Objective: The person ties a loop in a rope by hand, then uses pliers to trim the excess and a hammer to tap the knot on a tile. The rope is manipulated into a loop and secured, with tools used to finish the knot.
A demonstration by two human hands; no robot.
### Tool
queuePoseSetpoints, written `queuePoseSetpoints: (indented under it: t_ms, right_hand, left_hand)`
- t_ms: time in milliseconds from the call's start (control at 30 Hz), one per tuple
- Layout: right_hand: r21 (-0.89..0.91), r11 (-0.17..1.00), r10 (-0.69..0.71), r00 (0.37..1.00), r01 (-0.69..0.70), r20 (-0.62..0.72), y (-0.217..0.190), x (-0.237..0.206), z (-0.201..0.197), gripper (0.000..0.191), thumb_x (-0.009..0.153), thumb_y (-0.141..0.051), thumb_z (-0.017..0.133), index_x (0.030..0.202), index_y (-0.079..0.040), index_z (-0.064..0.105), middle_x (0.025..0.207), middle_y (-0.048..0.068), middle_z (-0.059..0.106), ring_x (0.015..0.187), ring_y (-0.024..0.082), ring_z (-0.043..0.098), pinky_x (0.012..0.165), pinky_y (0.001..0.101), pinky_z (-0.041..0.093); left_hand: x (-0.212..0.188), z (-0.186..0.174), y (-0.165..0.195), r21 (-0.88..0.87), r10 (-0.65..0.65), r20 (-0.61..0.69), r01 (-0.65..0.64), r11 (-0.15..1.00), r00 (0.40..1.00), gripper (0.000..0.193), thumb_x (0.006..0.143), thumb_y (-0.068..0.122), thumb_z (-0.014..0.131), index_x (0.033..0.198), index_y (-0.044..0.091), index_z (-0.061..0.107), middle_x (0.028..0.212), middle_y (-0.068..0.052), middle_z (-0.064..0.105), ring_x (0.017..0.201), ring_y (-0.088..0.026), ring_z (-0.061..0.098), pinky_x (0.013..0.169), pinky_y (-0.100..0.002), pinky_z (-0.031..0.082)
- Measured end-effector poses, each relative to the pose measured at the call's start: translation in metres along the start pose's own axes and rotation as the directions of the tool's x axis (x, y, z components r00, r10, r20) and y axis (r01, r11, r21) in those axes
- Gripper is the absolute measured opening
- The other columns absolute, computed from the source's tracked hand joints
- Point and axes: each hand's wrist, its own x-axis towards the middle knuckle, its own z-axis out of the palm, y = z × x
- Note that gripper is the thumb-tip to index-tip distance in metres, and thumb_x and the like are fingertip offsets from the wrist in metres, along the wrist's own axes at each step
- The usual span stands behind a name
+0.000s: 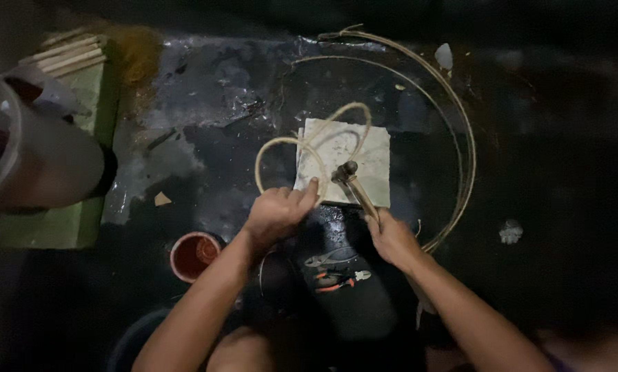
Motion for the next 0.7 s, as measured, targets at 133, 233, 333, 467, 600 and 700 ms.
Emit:
queuePoseSetpoints:
  t_ms: [133,233,333,467,600,700]
  right_hand:
    - [-0.047,0.999,-0.015,1.0,0.016,0.024,-0.01,0.005,0.004,0.034,0.101,-0.037,0.053,0.112,-0.005,0.06,0.089,0.026,0.07,0.083,0.046,0.07,0.074,0.0542,0.054]
    - [-0.035,0.997,-0.065,0.998,0.064,-0.024,-0.017,0.01,0.006,0.035,0.104,-0.036,0.051,0.112,-0.003,0.057,0.089,0.028,0.069,0.084,0.049,0.068,0.073,0.0559,0.052]
    - [-0.073,0.995,-0.07,0.998,0.07,-0.004,-0.022,0.009,0.014,0.034,0.104,-0.036,0.05,0.109,-0.003,0.055,0.086,0.028,0.069,0.08,0.048,0.068,0.072,0.056,0.052]
    - [-0.114,0.99,-0.079,0.995,0.085,0.055,-0.021,0.015,0.014,0.031,0.104,-0.034,0.05,0.109,-0.004,0.054,0.083,0.028,0.068,0.078,0.05,0.066,0.07,0.0581,0.05]
    - [-0.056,0.997,-0.054,0.999,0.053,-0.01,-0.018,0.02,0.004,0.033,0.104,-0.035,0.051,0.105,-0.002,0.056,0.084,0.028,0.068,0.08,0.05,0.067,0.071,0.0575,0.052]
    - [-0.036,0.999,-0.019,1.0,0.02,0.005,-0.014,0.014,0.006,0.033,0.105,-0.034,0.05,0.107,-0.001,0.054,0.084,0.03,0.068,0.079,0.05,0.067,0.071,0.0575,0.052]
  left_hand:
    - [-0.001,0.005,0.007,-0.041,0.032,0.015,-0.031,0.999,0.999,0.048,0.084,0.018,0.062,0.128,0.0,0.065,0.076,-0.003,0.065,0.064,-0.019,0.064,0.058,-0.033,0.052]
    - [-0.007,0.009,0.008,0.013,0.019,0.085,-0.02,1.0,0.996,0.043,0.087,0.019,0.063,0.127,0.002,0.065,0.073,-0.004,0.066,0.063,-0.02,0.066,0.056,-0.033,0.053]
    - [-0.017,0.011,0.005,-0.033,-0.02,0.073,0.022,0.999,0.997,0.043,0.087,0.018,0.061,0.127,0.002,0.064,0.079,-0.006,0.068,0.068,-0.022,0.068,0.062,-0.035,0.055]
    - [-0.018,0.019,0.003,-0.069,-0.026,0.056,0.03,0.997,0.998,0.042,0.087,0.016,0.06,0.127,0.001,0.064,0.083,-0.005,0.07,0.069,-0.022,0.069,0.061,-0.036,0.055]
    - [-0.017,0.024,0.002,-0.095,-0.071,0.173,0.089,0.992,0.982,0.039,0.088,0.018,0.06,0.124,0.003,0.065,0.078,-0.006,0.07,0.067,-0.024,0.07,0.058,-0.038,0.055]
    - [-0.01,0.027,-0.001,-0.121,-0.031,0.047,0.036,0.992,0.998,0.043,0.083,0.017,0.059,0.123,0.003,0.064,0.084,-0.007,0.072,0.068,-0.024,0.07,0.059,-0.037,0.055]
